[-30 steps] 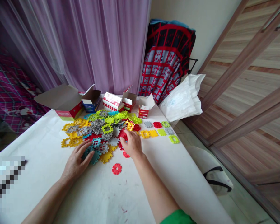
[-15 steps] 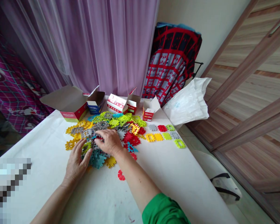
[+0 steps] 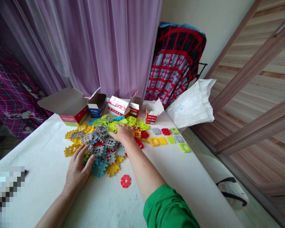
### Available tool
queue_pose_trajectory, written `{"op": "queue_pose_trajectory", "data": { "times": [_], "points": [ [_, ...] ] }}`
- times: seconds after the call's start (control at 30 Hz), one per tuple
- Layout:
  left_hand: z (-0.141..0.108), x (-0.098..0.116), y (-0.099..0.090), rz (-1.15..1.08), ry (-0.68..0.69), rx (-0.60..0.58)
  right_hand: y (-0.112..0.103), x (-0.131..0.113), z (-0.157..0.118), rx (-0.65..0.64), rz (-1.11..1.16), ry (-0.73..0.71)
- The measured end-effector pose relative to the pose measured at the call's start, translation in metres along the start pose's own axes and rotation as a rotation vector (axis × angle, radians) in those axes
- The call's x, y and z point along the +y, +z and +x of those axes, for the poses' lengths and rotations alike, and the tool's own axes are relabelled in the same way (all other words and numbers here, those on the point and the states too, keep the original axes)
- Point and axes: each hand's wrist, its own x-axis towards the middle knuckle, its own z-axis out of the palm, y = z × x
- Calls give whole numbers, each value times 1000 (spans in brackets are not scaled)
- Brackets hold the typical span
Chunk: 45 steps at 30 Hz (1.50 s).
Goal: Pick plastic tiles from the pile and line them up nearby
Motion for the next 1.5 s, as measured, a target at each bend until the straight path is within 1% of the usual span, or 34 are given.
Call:
{"op": "queue_pose_trajectory", "data": {
  "times": [0.1,0.2,0.27,0.3,0.33,0.4,0.47,0.5,0.6,0.67,0.73,0.8,0.87,0.93,1.03,1.1,1.17,1.3,1.4,1.5],
  "points": [
    [0,1,-1,7,-12,4,5,-19,-24,-14,14,-92],
    [0,3,-3,12,-19,17,8,-32,-46,-58,75,-224],
    [0,3,-3,16,-25,33,7,-35,-53,-68,123,-312],
    [0,2,-3,19,-29,40,5,-36,-52,-61,145,-337],
    [-1,2,-2,23,-32,42,2,-35,-48,-47,159,-341],
    [-2,0,-1,29,-25,33,-5,-33,-30,6,147,-289],
    [-3,-1,0,21,-5,7,-12,-32,-1,64,90,-214],
    [-4,-2,1,12,6,-7,-14,-32,15,70,62,-200],
    [-5,-1,0,-9,10,-35,-14,-39,60,19,16,-220],
    [-6,-1,0,-14,6,-49,-8,-47,82,-53,3,-205],
    [-6,0,-1,-14,14,-53,0,-56,94,-136,-20,-161],
    [-6,0,-1,-6,32,-51,8,-61,95,-199,-51,-142],
    [-6,1,-1,9,44,-51,13,-60,89,-219,-76,-174],
    [-5,0,0,21,47,-54,14,-53,75,-202,-90,-234],
    [-5,-1,2,30,42,-54,14,-36,47,-157,-94,-324],
    [-5,-2,3,32,43,-53,17,-24,25,-153,-66,-388],
    [-5,-4,4,32,46,-49,21,-14,4,-132,-17,-417],
    [-3,-5,4,15,48,-28,29,-7,-30,-17,66,-412],
    [1,-3,1,-13,52,-3,27,0,-46,81,115,-436],
    [-1,-3,-7,-3,51,-20,22,24,-56,233,158,-402]
  ]
}}
